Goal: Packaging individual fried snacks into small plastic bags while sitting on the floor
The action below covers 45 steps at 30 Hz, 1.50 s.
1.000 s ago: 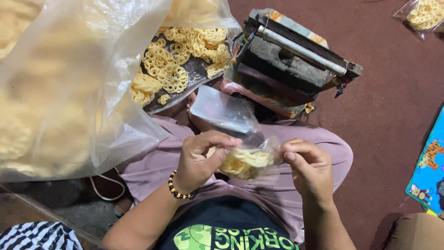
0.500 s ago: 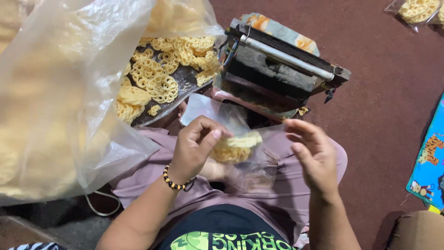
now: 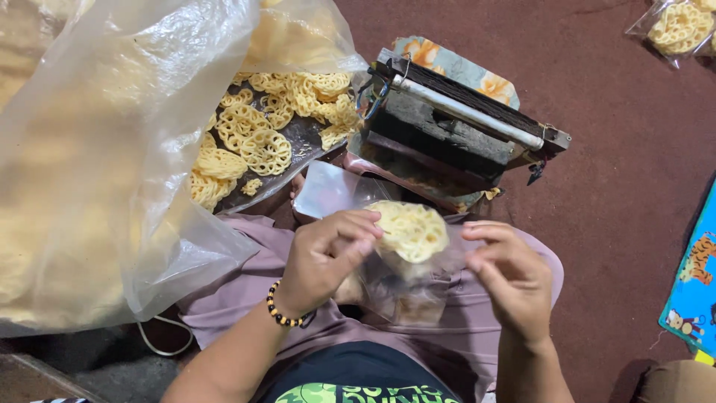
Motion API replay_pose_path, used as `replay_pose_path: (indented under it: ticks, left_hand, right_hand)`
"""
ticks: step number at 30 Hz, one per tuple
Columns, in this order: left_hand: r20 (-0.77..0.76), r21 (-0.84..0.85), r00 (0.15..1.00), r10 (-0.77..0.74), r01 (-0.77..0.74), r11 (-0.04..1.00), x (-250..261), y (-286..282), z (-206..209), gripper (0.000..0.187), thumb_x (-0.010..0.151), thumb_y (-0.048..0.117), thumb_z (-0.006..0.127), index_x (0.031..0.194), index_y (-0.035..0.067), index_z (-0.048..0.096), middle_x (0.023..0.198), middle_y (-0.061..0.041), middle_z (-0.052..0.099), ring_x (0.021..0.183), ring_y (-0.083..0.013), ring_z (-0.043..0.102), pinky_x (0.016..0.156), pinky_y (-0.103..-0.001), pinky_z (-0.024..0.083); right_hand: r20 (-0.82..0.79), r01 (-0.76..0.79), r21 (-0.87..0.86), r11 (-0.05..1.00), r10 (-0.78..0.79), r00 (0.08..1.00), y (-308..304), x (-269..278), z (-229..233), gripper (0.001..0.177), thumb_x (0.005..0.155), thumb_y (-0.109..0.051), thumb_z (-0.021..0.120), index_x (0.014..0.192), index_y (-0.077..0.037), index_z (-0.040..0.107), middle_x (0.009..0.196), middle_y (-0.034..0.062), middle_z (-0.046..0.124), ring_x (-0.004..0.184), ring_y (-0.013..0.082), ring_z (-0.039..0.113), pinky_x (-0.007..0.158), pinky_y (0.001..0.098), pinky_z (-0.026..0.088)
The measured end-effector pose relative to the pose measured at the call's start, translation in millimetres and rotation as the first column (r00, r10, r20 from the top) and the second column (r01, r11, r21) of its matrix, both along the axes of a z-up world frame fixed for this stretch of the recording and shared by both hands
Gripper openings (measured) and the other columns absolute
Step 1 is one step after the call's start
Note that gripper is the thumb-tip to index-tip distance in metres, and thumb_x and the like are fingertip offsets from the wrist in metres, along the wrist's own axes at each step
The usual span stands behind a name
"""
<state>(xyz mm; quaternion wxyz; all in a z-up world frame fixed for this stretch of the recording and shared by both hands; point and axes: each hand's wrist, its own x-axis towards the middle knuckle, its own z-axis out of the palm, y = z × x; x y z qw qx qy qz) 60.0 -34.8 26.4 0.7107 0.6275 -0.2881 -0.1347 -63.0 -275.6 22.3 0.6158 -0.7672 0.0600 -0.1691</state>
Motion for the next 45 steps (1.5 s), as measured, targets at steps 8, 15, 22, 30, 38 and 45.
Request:
replay_pose_path:
  ticks: [8, 15, 22, 30, 38, 45]
  left_hand:
    - [-0.107, 0.247, 0.992, 0.068, -0.040, 0.968, 8, -8, -9, 0.008, 0.095, 0.003, 0.058, 0.096, 0.007, 0.064, 0.088, -0.006, 0.073, 0.084, -0.0129, 0.072, 0.078, -0.025, 0.058]
    - [-0.132, 0.397, 0.991, -0.030, 0.080, 0.914, 16, -13, -7, 0.020, 0.084, 0.001, 0.060, 0.095, 0.010, 0.074, 0.094, -0.002, 0.077, 0.089, -0.0102, 0.073, 0.084, -0.022, 0.058]
    - [0.506, 0.331, 0.848, -0.160, -0.020, 0.943, 32, -24, -29, 0.012, 0.095, -0.004, 0.067, 0.107, -0.001, 0.067, 0.096, -0.015, 0.069, 0.088, -0.0298, 0.067, 0.085, -0.039, 0.055]
    - [0.316, 0.205, 0.948, 0.024, -0.093, 0.974, 64, -96, -66, 0.007, 0.097, 0.014, 0.064, 0.097, 0.008, 0.068, 0.094, -0.011, 0.073, 0.093, -0.0332, 0.071, 0.085, -0.041, 0.056]
    - [-0.626, -0.025, 0.725, 0.287, -0.387, 0.922, 104, -167, -140, 0.009, 0.089, 0.013, 0.073, 0.091, 0.005, 0.070, 0.076, -0.010, 0.075, 0.066, -0.0085, 0.070, 0.058, -0.020, 0.056]
    - [-0.714, -0.023, 0.651, 0.257, -0.388, 0.921, 116, -170, -143, 0.014, 0.089, 0.013, 0.071, 0.084, 0.000, 0.070, 0.072, -0.015, 0.074, 0.064, -0.0163, 0.074, 0.056, -0.027, 0.061]
  right_hand:
    - [-0.067, 0.041, -0.048, 0.998, -0.044, 0.997, -7, -3, 2, 0.009, 0.101, -0.002, 0.058, 0.095, -0.007, 0.064, 0.087, 0.0047, 0.069, 0.090, 0.0168, 0.067, 0.103, 0.0362, 0.057]
    - [-0.132, -0.033, -0.173, 0.984, 0.010, 0.991, -16, -15, -5, 0.012, 0.086, 0.001, 0.073, 0.085, -0.005, 0.062, 0.084, 0.0085, 0.063, 0.080, 0.0188, 0.061, 0.077, 0.0283, 0.047]
    - [-0.098, -0.025, -0.433, 0.901, -0.019, 0.995, -25, -14, -14, 0.008, 0.092, -0.004, 0.072, 0.100, -0.005, 0.074, 0.091, 0.0080, 0.071, 0.082, 0.0195, 0.066, 0.078, 0.0294, 0.051]
    - [0.019, 0.313, 0.331, 0.890, -0.338, 0.941, -28, 43, -70, 0.007, 0.105, -0.009, 0.060, 0.102, -0.003, 0.063, 0.107, 0.0145, 0.070, 0.112, 0.0262, 0.069, 0.102, 0.0385, 0.051]
    - [-0.206, 0.557, 0.744, 0.369, -0.666, 0.717, -54, 111, -159, 0.010, 0.095, -0.013, 0.074, 0.097, -0.006, 0.067, 0.085, 0.0105, 0.077, 0.081, 0.0227, 0.080, 0.078, 0.0302, 0.064]
    - [-0.296, 0.625, 0.702, 0.343, -0.657, 0.693, -52, 121, -159, 0.007, 0.095, -0.020, 0.073, 0.094, -0.013, 0.069, 0.085, 0.0061, 0.078, 0.081, 0.0195, 0.080, 0.071, 0.0304, 0.064]
